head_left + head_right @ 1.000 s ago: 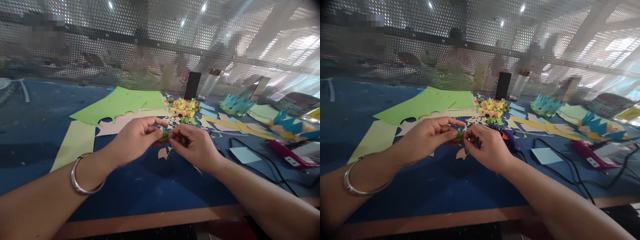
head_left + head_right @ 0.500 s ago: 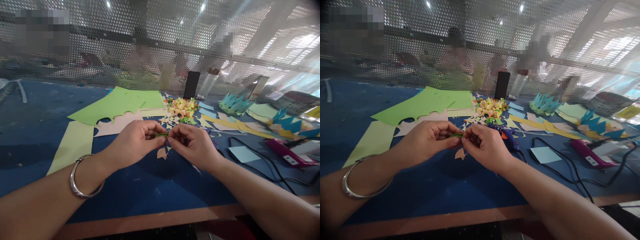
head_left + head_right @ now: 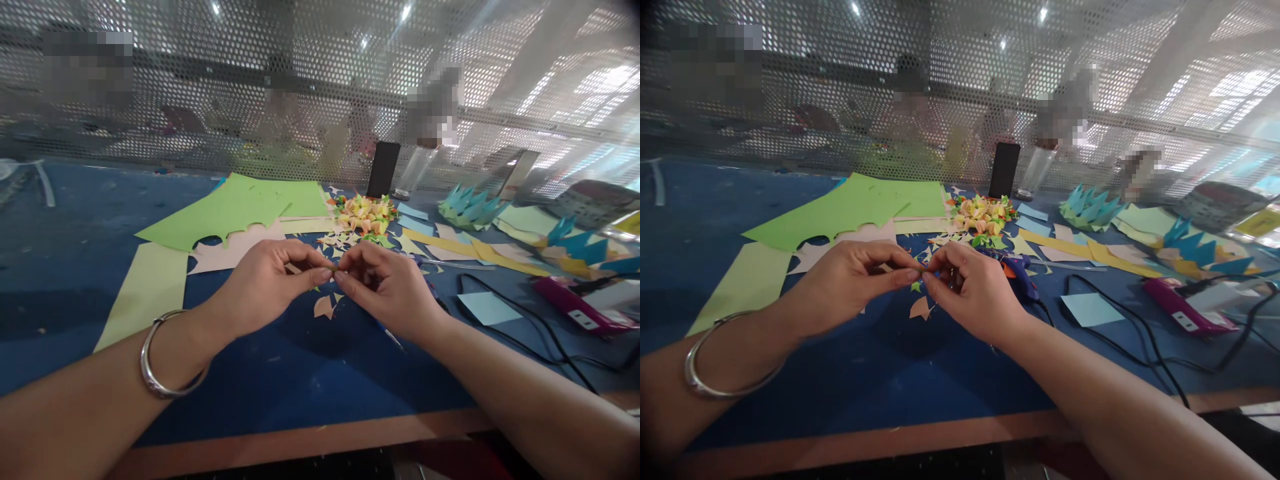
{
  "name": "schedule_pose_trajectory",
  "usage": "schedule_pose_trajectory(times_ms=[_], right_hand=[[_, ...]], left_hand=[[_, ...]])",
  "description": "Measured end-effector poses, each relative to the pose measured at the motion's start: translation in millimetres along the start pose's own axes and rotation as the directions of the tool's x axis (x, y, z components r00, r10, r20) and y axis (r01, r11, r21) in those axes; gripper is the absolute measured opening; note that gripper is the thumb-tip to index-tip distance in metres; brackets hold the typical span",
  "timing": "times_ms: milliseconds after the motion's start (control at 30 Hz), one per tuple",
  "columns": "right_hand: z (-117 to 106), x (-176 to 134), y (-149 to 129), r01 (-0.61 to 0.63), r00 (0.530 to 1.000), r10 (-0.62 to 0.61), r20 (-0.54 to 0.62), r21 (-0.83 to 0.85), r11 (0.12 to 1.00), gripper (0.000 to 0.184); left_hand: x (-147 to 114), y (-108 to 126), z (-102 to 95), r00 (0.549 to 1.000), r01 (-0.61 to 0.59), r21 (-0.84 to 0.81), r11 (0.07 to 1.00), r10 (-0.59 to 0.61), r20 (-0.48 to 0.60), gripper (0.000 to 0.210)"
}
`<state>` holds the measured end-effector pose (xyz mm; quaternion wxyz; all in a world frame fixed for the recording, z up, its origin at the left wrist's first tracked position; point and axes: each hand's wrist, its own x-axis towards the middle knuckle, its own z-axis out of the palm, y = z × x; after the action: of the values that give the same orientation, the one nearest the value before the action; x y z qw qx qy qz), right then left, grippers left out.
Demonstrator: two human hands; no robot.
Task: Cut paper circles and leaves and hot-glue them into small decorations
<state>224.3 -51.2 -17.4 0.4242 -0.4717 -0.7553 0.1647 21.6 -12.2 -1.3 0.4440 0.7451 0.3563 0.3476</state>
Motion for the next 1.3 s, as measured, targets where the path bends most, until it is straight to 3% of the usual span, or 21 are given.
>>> schedule_pose_trajectory(times_ms=[700, 833, 1000, 1300], right_hand=[[-3.5, 2.1, -2.0, -0.066, 0.99, 0.048, 0.135, 0.131, 0.989, 0.015], [-3.3, 1.7, -3.3, -0.052, 0.993, 0.041, 0.112, 0.105, 0.993, 0.014], [-1.1, 1.9, -5.3, -0.048, 0.992, 0.036, 0.119, 0.105, 0.993, 0.017], [1.1, 1.4, -4.7, -0.063, 0.992, 0.052, 0.112, 0.098, 0.993, 0.011]], left_hand=[[-2.1, 7.2, 1.1, 1.0, -0.018, -0.019, 1.0, 0.018, 0.015, 0.022], [-2.7, 6.3, 5.9, 0.998, -0.053, -0.042, 0.998, 0.054, 0.034, 0.018], [-3.2, 5.9, 12.1, 0.994, -0.112, 0.059, 0.992, 0.112, 0.015, 0.015], [-4.1, 10.4, 12.0, 0.994, -0.111, 0.091, 0.99, 0.111, 0.007, 0.017]])
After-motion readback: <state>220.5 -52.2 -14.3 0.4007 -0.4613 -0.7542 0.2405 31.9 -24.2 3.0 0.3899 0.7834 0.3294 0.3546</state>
